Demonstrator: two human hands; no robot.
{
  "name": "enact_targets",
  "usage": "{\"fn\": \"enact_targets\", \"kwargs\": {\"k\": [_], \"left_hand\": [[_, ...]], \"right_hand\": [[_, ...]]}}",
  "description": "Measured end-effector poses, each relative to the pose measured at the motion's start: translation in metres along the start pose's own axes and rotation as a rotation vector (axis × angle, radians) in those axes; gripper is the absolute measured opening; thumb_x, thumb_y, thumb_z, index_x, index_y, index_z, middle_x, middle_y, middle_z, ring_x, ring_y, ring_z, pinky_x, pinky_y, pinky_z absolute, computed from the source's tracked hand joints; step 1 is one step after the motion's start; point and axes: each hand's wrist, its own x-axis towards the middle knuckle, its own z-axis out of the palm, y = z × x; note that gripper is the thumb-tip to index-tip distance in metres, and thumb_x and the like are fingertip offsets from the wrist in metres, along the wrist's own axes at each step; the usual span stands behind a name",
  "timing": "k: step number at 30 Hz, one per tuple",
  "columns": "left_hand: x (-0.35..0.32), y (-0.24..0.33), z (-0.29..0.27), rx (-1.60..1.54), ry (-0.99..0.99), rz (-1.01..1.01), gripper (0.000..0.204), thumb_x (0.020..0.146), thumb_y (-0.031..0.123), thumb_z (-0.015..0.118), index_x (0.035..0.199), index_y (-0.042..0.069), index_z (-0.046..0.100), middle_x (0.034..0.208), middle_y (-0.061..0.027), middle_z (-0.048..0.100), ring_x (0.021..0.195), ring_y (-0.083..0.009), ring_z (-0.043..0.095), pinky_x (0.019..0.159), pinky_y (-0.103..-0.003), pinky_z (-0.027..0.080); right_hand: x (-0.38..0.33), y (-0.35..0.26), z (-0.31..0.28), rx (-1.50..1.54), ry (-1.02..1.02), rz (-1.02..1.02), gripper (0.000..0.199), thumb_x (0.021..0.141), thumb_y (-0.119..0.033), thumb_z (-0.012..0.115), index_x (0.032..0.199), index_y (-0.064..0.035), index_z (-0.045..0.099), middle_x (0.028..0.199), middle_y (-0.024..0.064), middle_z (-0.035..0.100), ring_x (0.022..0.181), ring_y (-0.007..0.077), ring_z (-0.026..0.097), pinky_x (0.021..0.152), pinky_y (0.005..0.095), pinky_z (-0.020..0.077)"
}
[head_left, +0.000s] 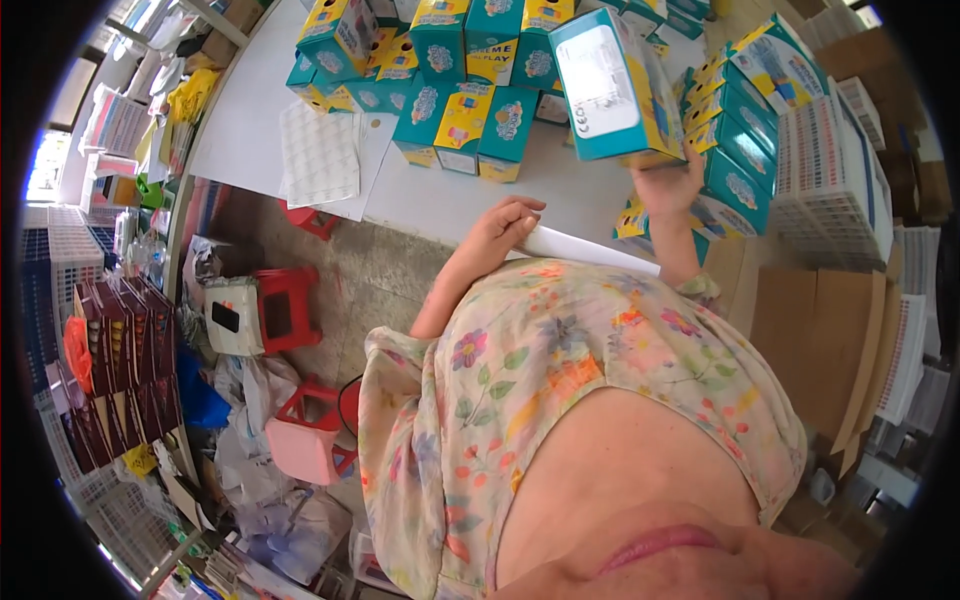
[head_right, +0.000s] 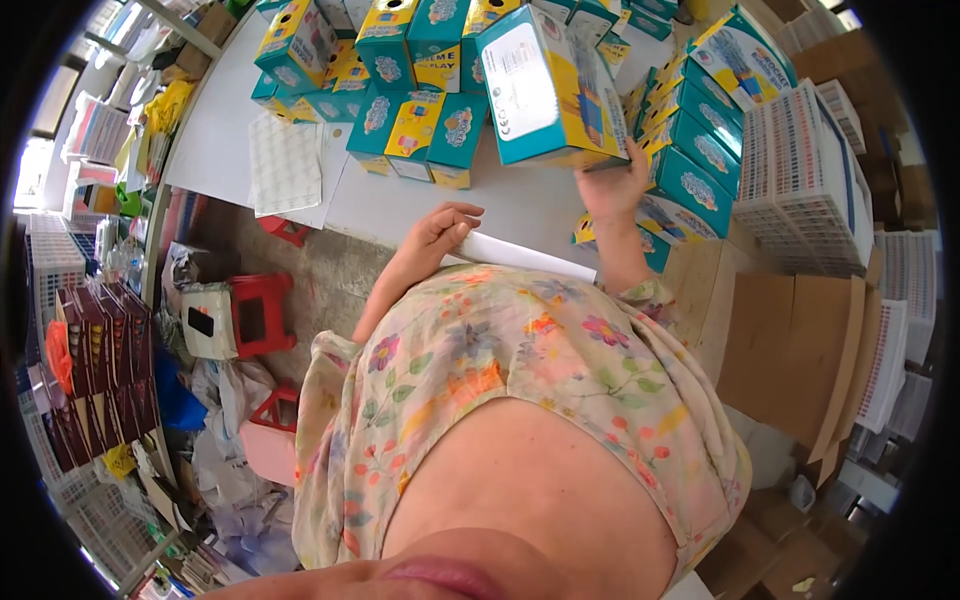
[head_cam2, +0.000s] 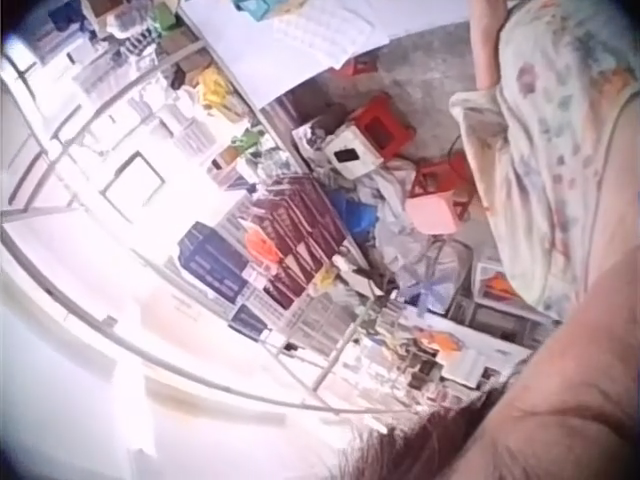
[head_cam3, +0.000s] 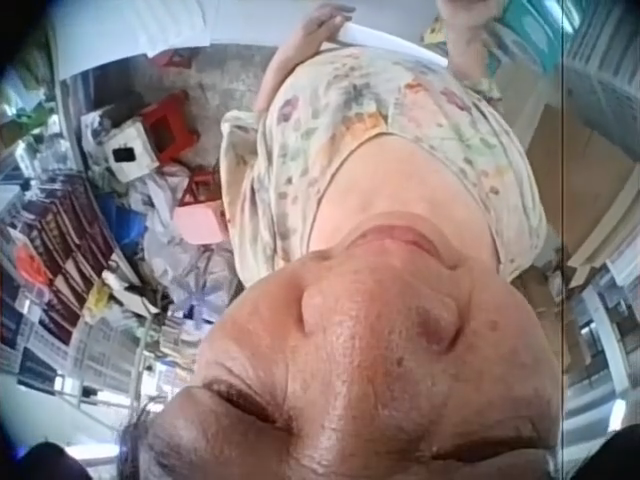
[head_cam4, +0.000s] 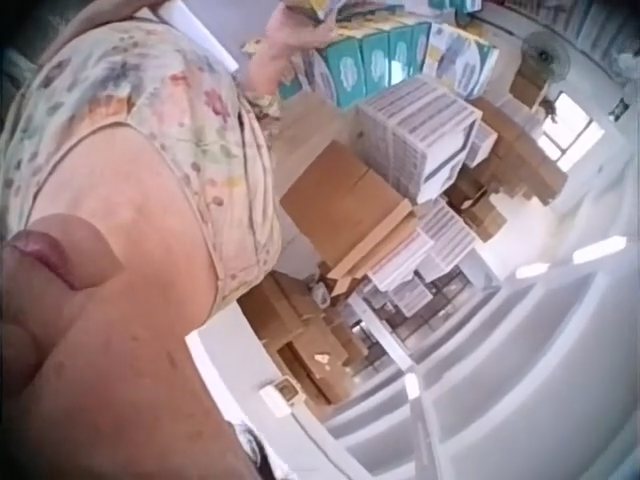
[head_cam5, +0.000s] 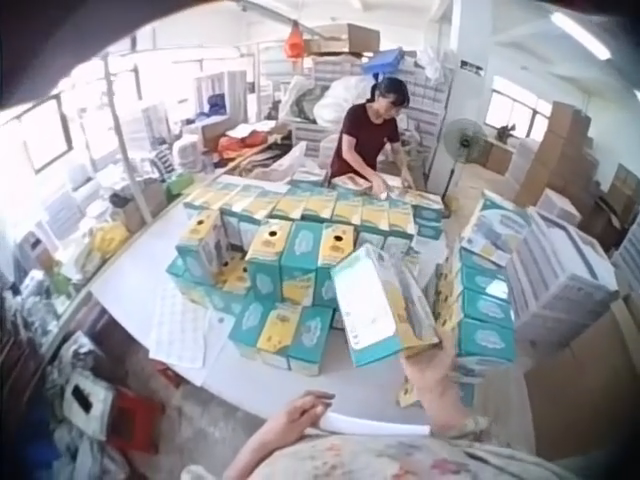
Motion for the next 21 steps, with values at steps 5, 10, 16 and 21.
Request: {"fn": "enact_targets", "kwargs": {"k": [5,10,16,21], "left_hand": [[-0.009,0.006,-0.002,-0.04,0.039,-0.042,0.021,0.097,0.019,0.05,0.089,0.001,0.058,0.12,-0.0076,0.057,0.103,-0.0166,0.056,0.086,-0.028,0.043],[-0.017,0.005,-0.007,0.036,0.077,-0.006,0.02,0.097,0.017,0.049,0.095,0.0,0.06,0.12,-0.0068,0.058,0.103,-0.0155,0.056,0.087,-0.028,0.043],[-0.024,0.001,-0.012,0.117,0.105,0.007,0.02,0.097,0.017,0.05,0.098,0.0,0.061,0.116,-0.0055,0.059,0.1,-0.0148,0.056,0.087,-0.027,0.043],[-0.021,-0.019,-0.008,0.168,0.202,-0.037,0.018,0.095,0.018,0.052,0.097,0.002,0.061,0.095,-0.004,0.061,0.085,-0.0118,0.053,0.076,-0.027,0.044]], "right_hand": [[-0.001,0.022,0.007,0.133,-0.048,0.245,0.05,0.084,-0.025,0.054,0.128,-0.0026,0.044,0.129,0.0117,0.052,0.121,0.0267,0.048,0.102,0.044,0.0375],[0.013,0.035,-0.008,0.101,-0.051,0.308,0.059,0.086,-0.031,0.048,0.136,0.0,0.04,0.137,0.0148,0.047,0.126,0.0313,0.044,0.108,0.0476,0.0308],[0.062,0.052,0.005,-0.38,-0.248,0.378,0.054,0.087,-0.028,0.053,0.13,0.0037,0.044,0.129,0.0139,0.053,0.119,0.0244,0.051,0.102,0.0355,0.0374],[0.124,0.075,0.021,-1.298,-0.479,-0.08,0.046,0.086,-0.017,0.057,0.13,-0.0028,0.053,0.127,0.011,0.056,0.113,0.0215,0.055,0.094,0.034,0.0436]]}}
